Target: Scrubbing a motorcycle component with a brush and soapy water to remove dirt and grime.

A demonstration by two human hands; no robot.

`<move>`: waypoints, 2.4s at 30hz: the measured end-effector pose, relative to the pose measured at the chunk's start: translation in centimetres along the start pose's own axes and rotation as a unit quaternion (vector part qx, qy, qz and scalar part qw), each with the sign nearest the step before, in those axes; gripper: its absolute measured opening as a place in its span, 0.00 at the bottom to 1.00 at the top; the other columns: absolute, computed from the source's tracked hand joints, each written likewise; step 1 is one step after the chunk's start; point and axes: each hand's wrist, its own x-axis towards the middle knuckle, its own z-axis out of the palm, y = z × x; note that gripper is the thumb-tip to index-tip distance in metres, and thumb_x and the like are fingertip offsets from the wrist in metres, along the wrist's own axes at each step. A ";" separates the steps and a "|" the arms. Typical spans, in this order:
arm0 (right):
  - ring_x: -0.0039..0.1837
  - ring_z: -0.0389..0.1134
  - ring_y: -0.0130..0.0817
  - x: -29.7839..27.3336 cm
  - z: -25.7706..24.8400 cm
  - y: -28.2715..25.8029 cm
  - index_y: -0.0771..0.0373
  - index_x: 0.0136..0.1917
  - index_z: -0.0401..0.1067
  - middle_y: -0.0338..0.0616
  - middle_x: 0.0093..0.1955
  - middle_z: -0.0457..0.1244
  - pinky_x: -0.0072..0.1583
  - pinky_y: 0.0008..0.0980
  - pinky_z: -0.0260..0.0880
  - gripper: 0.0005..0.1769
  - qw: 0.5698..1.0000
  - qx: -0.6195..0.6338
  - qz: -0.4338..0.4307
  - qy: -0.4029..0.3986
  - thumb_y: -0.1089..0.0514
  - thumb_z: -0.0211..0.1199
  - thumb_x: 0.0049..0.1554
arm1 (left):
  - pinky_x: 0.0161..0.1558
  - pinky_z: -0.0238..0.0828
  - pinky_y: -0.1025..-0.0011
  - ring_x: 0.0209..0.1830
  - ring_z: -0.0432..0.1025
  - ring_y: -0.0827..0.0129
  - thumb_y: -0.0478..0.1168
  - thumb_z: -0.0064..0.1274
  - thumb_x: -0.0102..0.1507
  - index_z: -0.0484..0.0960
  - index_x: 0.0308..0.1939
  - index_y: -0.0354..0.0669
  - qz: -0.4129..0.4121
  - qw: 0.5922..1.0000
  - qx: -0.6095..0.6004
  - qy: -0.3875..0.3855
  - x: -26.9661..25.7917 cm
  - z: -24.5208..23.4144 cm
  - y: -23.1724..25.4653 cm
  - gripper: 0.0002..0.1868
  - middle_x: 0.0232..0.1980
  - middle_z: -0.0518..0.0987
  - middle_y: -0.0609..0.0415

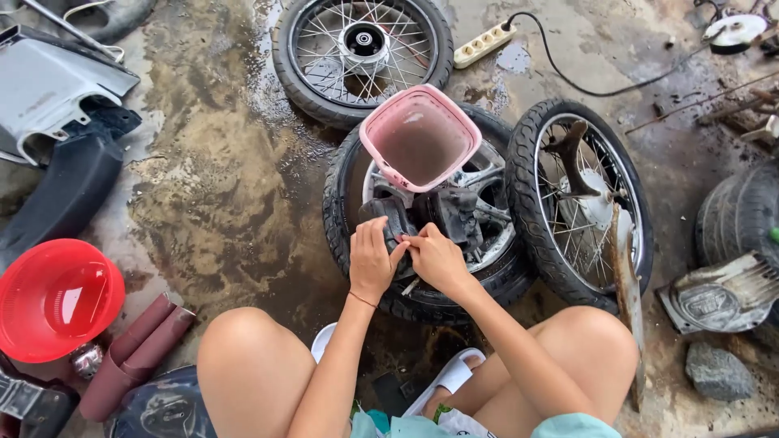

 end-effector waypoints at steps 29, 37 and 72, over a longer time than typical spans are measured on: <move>0.38 0.73 0.61 -4.6 0.9 0.3 0.62 0.62 0.76 0.46 0.47 0.58 0.40 0.48 0.77 0.17 0.989 -0.038 -0.096 0.108 0.55 0.55 0.63 | 0.37 0.69 0.67 0.33 0.67 0.61 0.45 0.54 0.66 0.69 0.33 0.49 -0.160 0.986 0.000 0.049 -1.3 -0.1 1.4 0.12 0.28 0.65 0.59; 0.37 0.73 0.58 -5.1 1.3 0.5 0.61 0.63 0.75 0.45 0.46 0.56 0.38 0.46 0.77 0.17 0.986 -0.040 -0.107 0.121 0.55 0.54 0.65 | 0.31 0.78 0.59 0.34 0.76 0.52 0.59 0.50 0.66 0.71 0.38 0.42 -0.202 0.963 0.163 -0.071 -2.9 -0.6 1.9 0.22 0.35 0.72 0.48; 0.44 0.72 0.64 -6.3 0.6 1.0 0.61 0.59 0.76 0.45 0.49 0.58 0.44 0.54 0.77 0.16 0.993 0.027 0.016 0.111 0.52 0.55 0.65 | 0.54 0.70 0.52 0.53 0.74 0.48 0.52 0.47 0.65 0.68 0.50 0.52 -0.311 0.904 -0.139 -0.260 1.3 0.8 3.1 0.15 0.41 0.78 0.49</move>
